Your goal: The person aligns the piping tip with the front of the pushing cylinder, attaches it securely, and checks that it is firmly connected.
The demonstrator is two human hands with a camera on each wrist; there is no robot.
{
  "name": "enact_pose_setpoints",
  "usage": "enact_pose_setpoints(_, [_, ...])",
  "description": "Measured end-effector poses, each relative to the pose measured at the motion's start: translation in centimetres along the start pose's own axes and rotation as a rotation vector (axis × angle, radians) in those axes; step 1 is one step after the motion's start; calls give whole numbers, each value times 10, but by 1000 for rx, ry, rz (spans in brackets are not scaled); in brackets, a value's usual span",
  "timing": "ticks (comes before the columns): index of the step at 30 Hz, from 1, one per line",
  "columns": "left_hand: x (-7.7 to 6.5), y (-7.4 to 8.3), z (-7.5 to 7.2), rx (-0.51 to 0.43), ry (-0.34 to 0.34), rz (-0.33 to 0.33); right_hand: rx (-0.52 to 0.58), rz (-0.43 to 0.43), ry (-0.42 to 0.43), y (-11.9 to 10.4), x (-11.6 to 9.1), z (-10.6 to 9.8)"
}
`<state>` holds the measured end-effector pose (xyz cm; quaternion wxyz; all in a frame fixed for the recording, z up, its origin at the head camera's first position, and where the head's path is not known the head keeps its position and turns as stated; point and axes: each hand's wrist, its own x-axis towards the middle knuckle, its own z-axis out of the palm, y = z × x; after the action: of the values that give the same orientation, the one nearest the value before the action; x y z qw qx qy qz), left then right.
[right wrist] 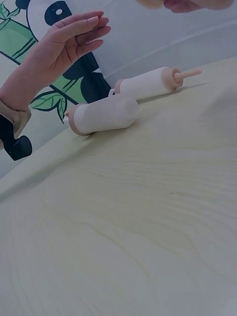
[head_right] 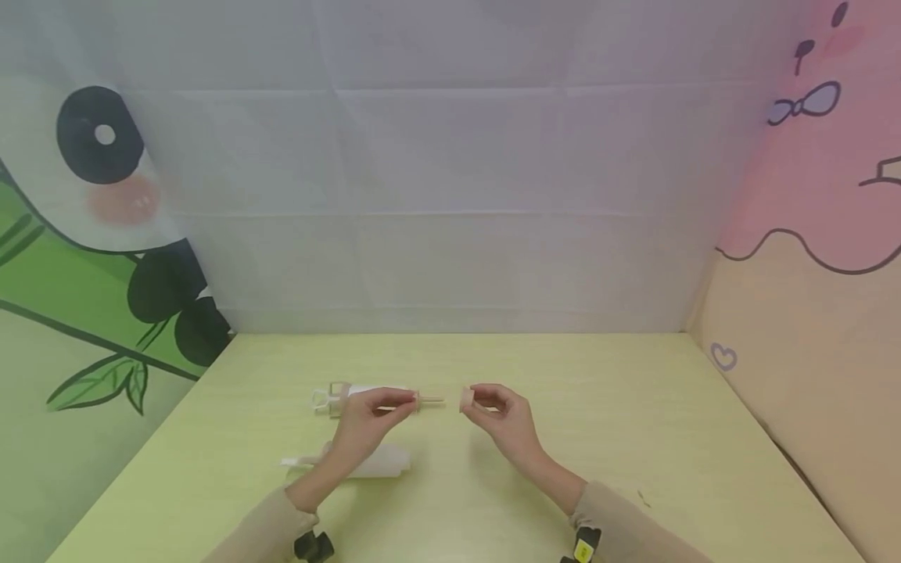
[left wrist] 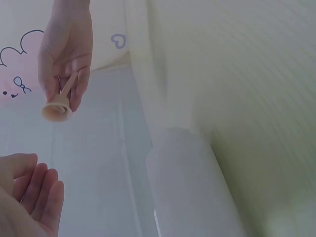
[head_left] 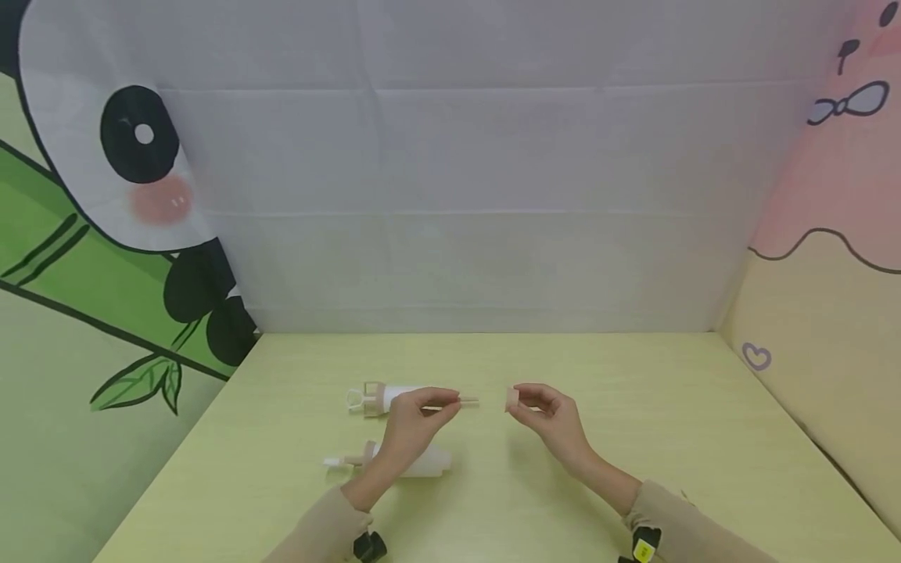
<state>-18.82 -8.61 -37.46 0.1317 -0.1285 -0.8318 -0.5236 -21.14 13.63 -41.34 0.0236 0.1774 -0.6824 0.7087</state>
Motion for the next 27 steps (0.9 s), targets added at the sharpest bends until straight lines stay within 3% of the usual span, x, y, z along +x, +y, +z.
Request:
enact_pose_setpoints(3, [0, -11, -17, 116, -53, -24, -13, 11, -6, 1, 0, -1])
enact_pose_setpoints(7, [-2, -25, -40, 292, -219, -37, -24, 10, -15, 2, 0, -2])
enact_pose_setpoints(10, [-6, -37, -55, 331, -361, -28, -19, 6, -19, 1, 0, -1])
enact_pose_setpoints(14, [-12, -50, -72, 339, -486, -20, -20, -7, -18, 1, -2, 2])
enact_pose_setpoints(19, [-20, -61, -89, 343, -522, -57, -40, -10, 1, 1, -11, 9])
enact_pose_setpoints(27, [-32, -68, -107, 487, -508, -2, -60, 1, 18, 1, -24, 21])
